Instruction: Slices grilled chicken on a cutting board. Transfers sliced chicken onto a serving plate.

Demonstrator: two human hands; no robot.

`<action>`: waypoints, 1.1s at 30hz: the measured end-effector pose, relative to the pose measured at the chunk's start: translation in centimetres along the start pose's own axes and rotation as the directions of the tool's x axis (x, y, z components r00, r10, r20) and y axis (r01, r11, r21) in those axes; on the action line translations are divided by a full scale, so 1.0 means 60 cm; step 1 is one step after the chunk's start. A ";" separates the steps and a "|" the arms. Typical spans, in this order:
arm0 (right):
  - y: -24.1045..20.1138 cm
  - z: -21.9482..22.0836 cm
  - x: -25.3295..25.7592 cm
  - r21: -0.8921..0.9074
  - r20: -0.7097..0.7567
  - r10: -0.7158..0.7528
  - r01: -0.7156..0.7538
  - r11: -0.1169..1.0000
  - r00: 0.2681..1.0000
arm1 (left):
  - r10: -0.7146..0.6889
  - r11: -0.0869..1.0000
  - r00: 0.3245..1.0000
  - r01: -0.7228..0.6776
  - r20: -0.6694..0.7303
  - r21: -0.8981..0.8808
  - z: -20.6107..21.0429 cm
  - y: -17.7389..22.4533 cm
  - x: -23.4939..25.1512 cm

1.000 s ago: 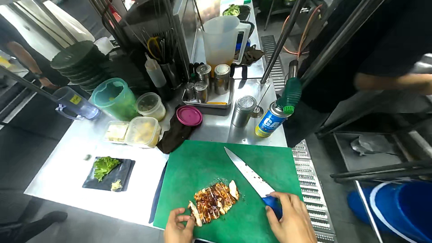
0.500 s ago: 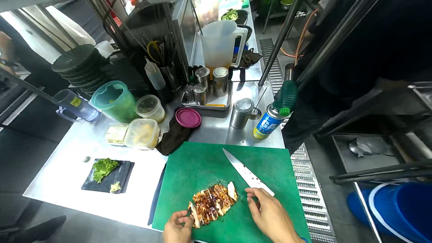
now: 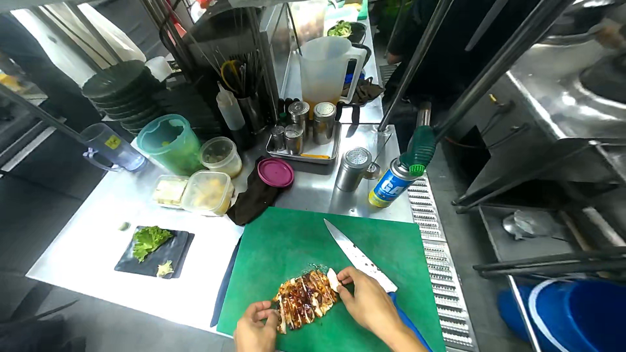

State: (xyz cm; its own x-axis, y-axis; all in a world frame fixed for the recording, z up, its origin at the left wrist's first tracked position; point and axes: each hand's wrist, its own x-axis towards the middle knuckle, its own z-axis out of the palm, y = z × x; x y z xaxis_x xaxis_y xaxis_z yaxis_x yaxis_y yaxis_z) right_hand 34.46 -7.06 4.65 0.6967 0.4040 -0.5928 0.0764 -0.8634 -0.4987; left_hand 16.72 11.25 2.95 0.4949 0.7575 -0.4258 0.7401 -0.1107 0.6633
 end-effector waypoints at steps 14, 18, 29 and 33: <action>0.000 0.001 0.011 0.046 0.047 -0.003 0.001 0.999 0.999 | 0.021 0.998 1.000 -0.022 -0.020 -0.061 0.000 -0.005 -0.001; -0.008 -0.006 0.016 -0.013 0.026 0.010 -0.010 1.000 1.000 | -0.005 0.997 1.000 0.003 -0.022 -0.081 -0.001 -0.005 -0.003; -0.040 -0.069 0.077 -0.084 0.006 -0.102 0.102 0.991 0.995 | 0.030 0.992 0.999 -0.034 -0.034 -0.118 -0.003 -0.011 -0.011; -0.035 -0.090 0.081 -0.209 0.145 -0.117 0.146 0.967 0.982 | 0.011 0.995 1.000 -0.013 -0.023 -0.094 0.001 -0.008 -0.015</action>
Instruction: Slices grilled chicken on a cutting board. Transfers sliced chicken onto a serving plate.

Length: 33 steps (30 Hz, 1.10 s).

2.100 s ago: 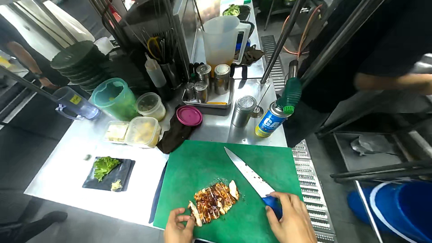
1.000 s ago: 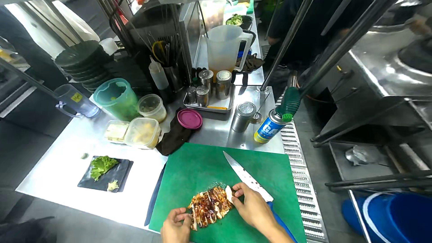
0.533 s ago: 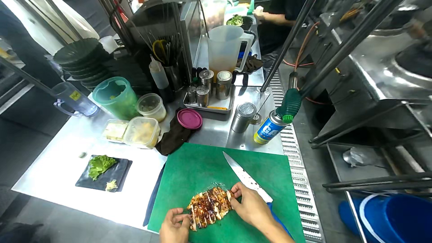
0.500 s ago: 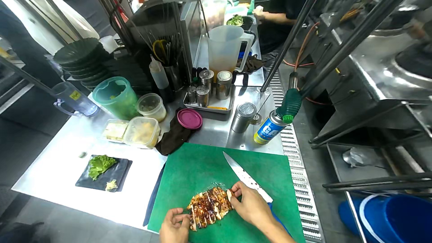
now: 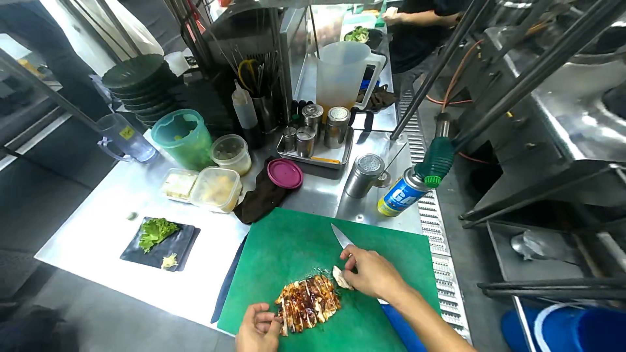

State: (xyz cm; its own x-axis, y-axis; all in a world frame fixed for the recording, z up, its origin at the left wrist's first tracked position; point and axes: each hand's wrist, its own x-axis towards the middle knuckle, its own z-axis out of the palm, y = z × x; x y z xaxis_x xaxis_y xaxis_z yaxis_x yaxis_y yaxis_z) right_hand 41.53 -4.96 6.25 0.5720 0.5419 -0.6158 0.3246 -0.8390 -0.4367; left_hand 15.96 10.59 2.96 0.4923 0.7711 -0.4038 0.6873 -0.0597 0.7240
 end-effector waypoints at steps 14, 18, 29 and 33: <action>-0.030 -0.001 0.035 -0.268 0.185 -0.035 0.084 0.960 0.982 | -0.023 0.996 1.000 0.023 -0.001 0.087 0.016 0.023 -0.022; -0.030 -0.002 0.037 -0.281 0.176 -0.026 0.076 0.957 0.984 | -0.014 0.997 1.000 0.015 -0.018 0.070 0.022 0.025 -0.028; -0.014 -0.019 0.072 -0.211 0.150 -0.104 0.134 0.968 0.983 | -0.034 0.999 0.992 0.038 -0.119 0.029 0.030 0.034 -0.024; -0.026 -0.056 0.118 -0.071 0.025 -0.115 0.116 0.991 0.993 | 0.031 0.998 0.991 -0.022 -0.130 0.065 0.003 0.077 0.024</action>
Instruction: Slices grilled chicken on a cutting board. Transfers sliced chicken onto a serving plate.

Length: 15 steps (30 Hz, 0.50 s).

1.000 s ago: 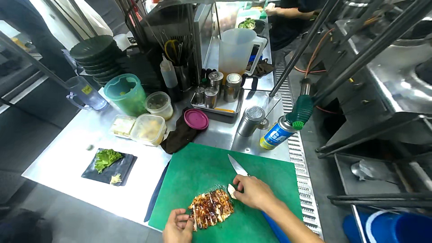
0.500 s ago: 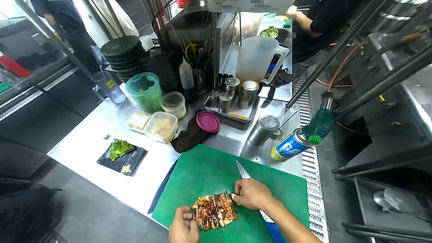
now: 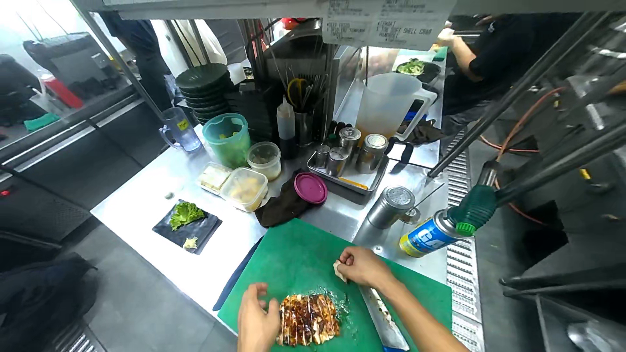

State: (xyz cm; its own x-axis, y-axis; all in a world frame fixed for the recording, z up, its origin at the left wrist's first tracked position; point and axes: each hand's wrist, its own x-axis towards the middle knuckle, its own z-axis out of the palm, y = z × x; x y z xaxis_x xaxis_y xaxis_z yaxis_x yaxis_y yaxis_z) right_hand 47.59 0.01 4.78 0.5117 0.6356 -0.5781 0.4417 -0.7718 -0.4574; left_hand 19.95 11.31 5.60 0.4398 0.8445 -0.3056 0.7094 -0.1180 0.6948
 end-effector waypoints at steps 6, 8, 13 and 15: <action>-0.057 -0.083 0.048 -0.049 -0.082 -0.035 0.032 0.998 0.996 | 0.095 0.995 0.994 -0.096 0.057 0.029 -0.023 0.077 0.137; -0.096 -0.090 0.065 -0.076 -0.101 -0.106 0.099 0.992 0.989 | 0.152 0.988 0.987 -0.154 0.057 0.024 -0.018 0.088 0.178; -0.197 -0.043 0.160 -0.135 -0.153 -0.256 0.236 0.962 0.954 | 0.319 0.940 0.942 -0.329 0.105 0.095 0.033 0.118 0.321; -0.217 -0.005 0.199 -0.162 -0.146 -0.204 0.180 0.970 0.968 | 0.290 0.940 0.945 -0.311 0.149 0.143 0.061 0.109 0.357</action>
State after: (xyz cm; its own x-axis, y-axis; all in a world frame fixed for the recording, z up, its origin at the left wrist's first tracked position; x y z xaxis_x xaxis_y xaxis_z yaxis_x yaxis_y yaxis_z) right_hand 48.16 17.66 4.05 0.5127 0.7758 -0.3678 0.6399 -0.6309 -0.4388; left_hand 36.04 26.72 1.18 0.7034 0.6864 -0.1847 0.6090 -0.4480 0.6545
